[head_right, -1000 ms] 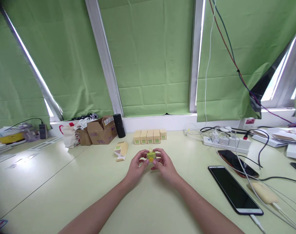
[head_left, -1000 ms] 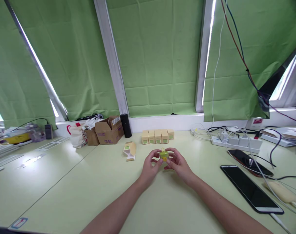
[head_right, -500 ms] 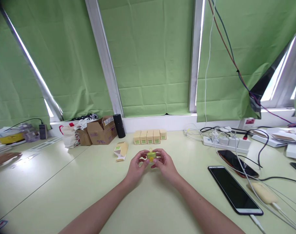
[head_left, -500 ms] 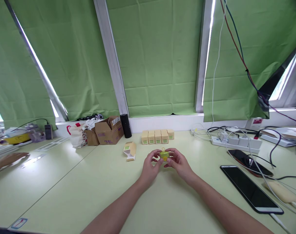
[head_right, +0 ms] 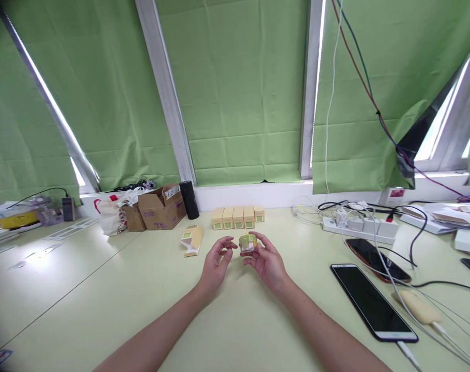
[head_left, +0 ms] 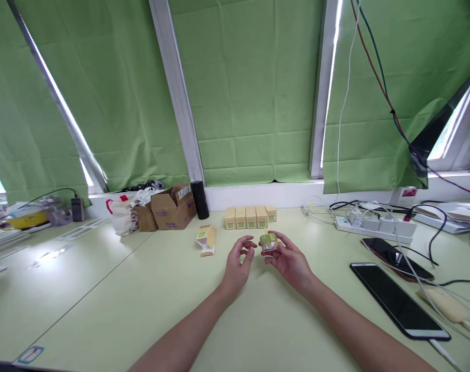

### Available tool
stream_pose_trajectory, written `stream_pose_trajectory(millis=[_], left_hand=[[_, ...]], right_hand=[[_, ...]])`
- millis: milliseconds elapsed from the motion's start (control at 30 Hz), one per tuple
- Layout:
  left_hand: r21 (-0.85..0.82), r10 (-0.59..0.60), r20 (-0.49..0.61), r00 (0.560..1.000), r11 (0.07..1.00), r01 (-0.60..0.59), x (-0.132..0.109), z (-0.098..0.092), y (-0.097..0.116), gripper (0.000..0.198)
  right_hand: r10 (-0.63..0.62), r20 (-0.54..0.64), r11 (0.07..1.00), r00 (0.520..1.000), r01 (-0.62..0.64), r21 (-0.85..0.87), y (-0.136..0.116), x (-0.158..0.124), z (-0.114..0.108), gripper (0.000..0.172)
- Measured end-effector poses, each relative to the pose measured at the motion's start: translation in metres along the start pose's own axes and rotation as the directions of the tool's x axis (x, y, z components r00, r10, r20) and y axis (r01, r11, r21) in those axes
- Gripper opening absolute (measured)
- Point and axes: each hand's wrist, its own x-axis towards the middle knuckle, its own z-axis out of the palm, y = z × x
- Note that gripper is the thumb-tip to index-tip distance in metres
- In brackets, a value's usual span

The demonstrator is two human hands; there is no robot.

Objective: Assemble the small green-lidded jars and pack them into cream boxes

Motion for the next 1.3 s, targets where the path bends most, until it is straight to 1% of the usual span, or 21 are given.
stream_pose_trajectory(millis=[133,300,500,633,833,933,1033,1167,1300], left_hand=[[0.015,-0.014,0.005,1.000,1.000,0.014,0.000,0.000,0.000,0.033],[0.029,-0.036,0.011,0.999,0.999,0.035,0.000,0.000,-0.001,0.032],[0.025,-0.039,0.030,0.999,0.999,0.038,0.000,0.001,-0.002,0.033],[0.033,-0.054,0.035,0.998,0.998,0.053,0.000,0.001,-0.003,0.034],[0.046,-0.063,0.043,0.997,0.997,0.061,-0.001,0.001,-0.003,0.037],[0.045,-0.064,0.041,0.997,0.997,0.062,-0.001,0.001,-0.003,0.038],[0.039,-0.062,0.044,0.997,0.997,0.061,0.000,0.002,-0.004,0.039],[0.026,-0.059,0.048,0.997,0.998,0.058,0.001,0.002,-0.006,0.040],[0.022,-0.058,0.048,0.997,0.998,0.057,0.000,0.002,-0.006,0.042]], right_hand=[[-0.022,-0.021,0.999,1.000,0.023,0.027,0.005,0.003,-0.004,0.047],[-0.019,-0.061,0.995,0.998,0.024,0.097,0.008,0.004,-0.007,0.043],[-0.007,-0.090,0.993,0.996,0.018,0.119,0.008,0.005,-0.009,0.046],[-0.026,-0.120,0.995,0.992,0.037,0.093,0.006,0.005,-0.007,0.050],[-0.096,-0.178,0.995,0.979,0.098,0.002,0.000,0.000,0.002,0.057],[-0.145,-0.199,0.988,0.969,0.131,-0.082,-0.001,-0.002,0.005,0.059],[-0.195,-0.196,0.971,0.961,0.162,-0.174,0.001,-0.001,0.004,0.062],[-0.268,-0.182,0.931,0.946,0.206,-0.301,0.004,0.000,0.003,0.065],[-0.342,-0.159,0.865,0.926,0.244,-0.438,0.006,-0.002,0.007,0.063]])
